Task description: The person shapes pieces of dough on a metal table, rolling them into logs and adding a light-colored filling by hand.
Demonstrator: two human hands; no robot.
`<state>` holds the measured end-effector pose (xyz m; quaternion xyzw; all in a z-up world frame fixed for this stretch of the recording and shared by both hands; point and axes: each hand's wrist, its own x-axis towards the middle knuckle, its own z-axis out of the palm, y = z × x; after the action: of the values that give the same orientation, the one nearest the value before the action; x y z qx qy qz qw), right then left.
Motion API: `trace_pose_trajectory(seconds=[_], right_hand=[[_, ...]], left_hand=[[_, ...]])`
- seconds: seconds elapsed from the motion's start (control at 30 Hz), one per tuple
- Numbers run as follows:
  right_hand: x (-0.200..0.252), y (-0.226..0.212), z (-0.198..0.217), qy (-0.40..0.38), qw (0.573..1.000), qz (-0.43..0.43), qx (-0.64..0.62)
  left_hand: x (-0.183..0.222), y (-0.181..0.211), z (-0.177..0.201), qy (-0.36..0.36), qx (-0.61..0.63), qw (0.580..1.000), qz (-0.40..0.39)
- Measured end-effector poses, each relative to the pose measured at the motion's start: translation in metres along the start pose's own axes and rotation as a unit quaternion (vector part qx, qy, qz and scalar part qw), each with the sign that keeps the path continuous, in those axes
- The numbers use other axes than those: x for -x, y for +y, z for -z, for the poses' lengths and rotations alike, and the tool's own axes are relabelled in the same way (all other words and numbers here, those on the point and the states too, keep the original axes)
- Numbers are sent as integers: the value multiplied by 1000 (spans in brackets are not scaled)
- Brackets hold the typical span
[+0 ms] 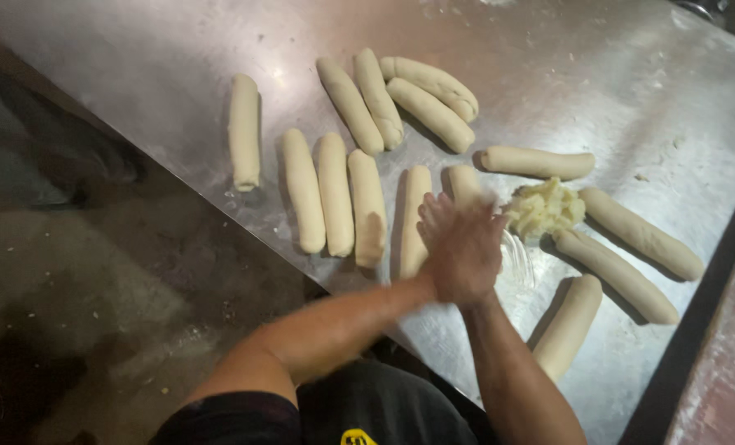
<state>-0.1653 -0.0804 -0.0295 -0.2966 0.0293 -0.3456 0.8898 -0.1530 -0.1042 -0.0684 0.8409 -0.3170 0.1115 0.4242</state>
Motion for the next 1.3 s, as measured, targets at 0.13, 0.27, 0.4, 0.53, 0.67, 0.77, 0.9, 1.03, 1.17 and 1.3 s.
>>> trace_pose_trajectory(seconds=[0.13, 0.27, 0.4, 0.53, 0.67, 0.77, 0.9, 1.03, 1.17, 1.3], right_hand=[[1, -22, -24, -11, 1000, 11, 2], [10, -13, -65, 29, 999, -39, 11], [5, -37, -50, -29, 997, -41, -60], [10, -12, -51, 45, 997, -60, -1], [13, -33, -59, 10, 998, -40, 49], [18, -32, -55, 0, 998, -36, 54], [10, -26, -32, 25, 998, 4, 59], [28, -35, -3, 63, 991, -37, 112], [38, -28, 46, 162, 957, -33, 239], [19, -18, 48, 171, 983, -7, 61]], left_hand=[[-51, -59, 75, -319, 235, 862, -316], [-40, -24, 112, -164, 203, 903, -341], [-75, -62, 80, -316, 166, 842, -403], [-48, -47, 41, -130, 134, 963, -196], [-69, -63, 59, -303, 252, 864, -312], [-128, -82, 57, -355, 333, 871, -64], [-106, -79, 57, -469, 457, 750, 89], [-89, -92, 54, -461, 374, 801, 81], [-106, -119, 46, -283, 293, 912, 39], [-49, -61, 49, -222, 286, 892, -270]])
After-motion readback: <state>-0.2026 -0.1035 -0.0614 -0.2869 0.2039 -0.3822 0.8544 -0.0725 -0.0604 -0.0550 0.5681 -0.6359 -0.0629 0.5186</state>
